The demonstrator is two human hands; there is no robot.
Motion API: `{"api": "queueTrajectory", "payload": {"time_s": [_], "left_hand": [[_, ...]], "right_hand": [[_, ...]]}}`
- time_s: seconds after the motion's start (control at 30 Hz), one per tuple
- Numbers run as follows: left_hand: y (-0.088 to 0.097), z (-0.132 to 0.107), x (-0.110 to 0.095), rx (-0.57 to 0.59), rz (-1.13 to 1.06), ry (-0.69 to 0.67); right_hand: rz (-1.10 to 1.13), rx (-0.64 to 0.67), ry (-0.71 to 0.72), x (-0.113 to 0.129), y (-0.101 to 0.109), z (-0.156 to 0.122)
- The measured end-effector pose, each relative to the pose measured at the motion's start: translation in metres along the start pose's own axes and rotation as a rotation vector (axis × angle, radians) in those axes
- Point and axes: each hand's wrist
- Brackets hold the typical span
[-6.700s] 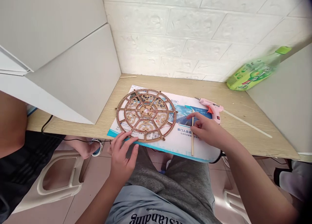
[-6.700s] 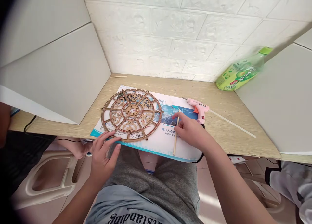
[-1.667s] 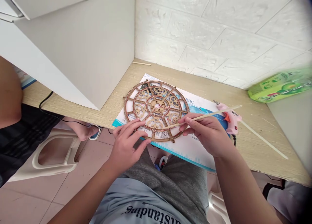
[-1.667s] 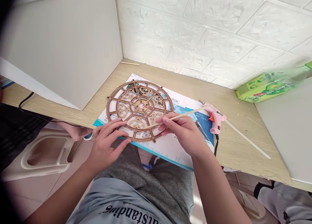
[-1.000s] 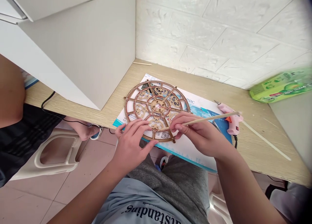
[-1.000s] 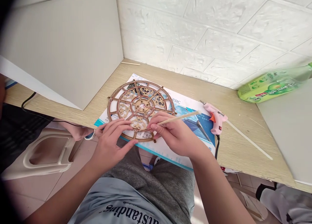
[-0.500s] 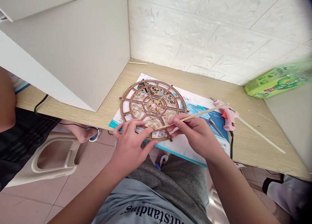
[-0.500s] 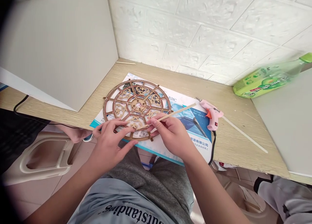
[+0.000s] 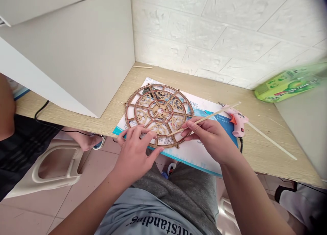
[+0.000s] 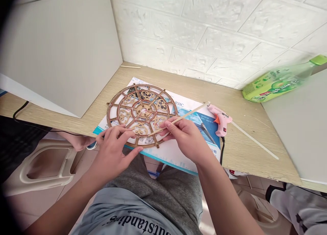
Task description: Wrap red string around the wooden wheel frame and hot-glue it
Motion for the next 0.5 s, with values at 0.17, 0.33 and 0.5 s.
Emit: {"api": "queueTrajectory", "payload": {"time_s": [0.17,0.33,0.5], "left_hand": [[-0.0012,-0.0003,0.0002,0.006,-0.005,0.006],[-0.0007,-0.0007,-0.0004,0.015,-0.001,0.022],[0.0011,-0.0008,-0.0015,0.029,0.0,0.034]], "right_hand": [[-0.012,-0.019,-0.005,-0.0018,0.0045,-0.0017],[-0.038,-0.025,-0.006,0.0008,0.0035,-0.0045],[-0.067,-0.108,-0.019,0.0019,-0.0026,-0.0057]]}}
Point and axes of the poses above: each hand's wrist, its own z-axis towards the middle knuckle, its own y-axis out of the back of the hand, x = y × z, and after that the axes turned 7 degrees about y, right-handed
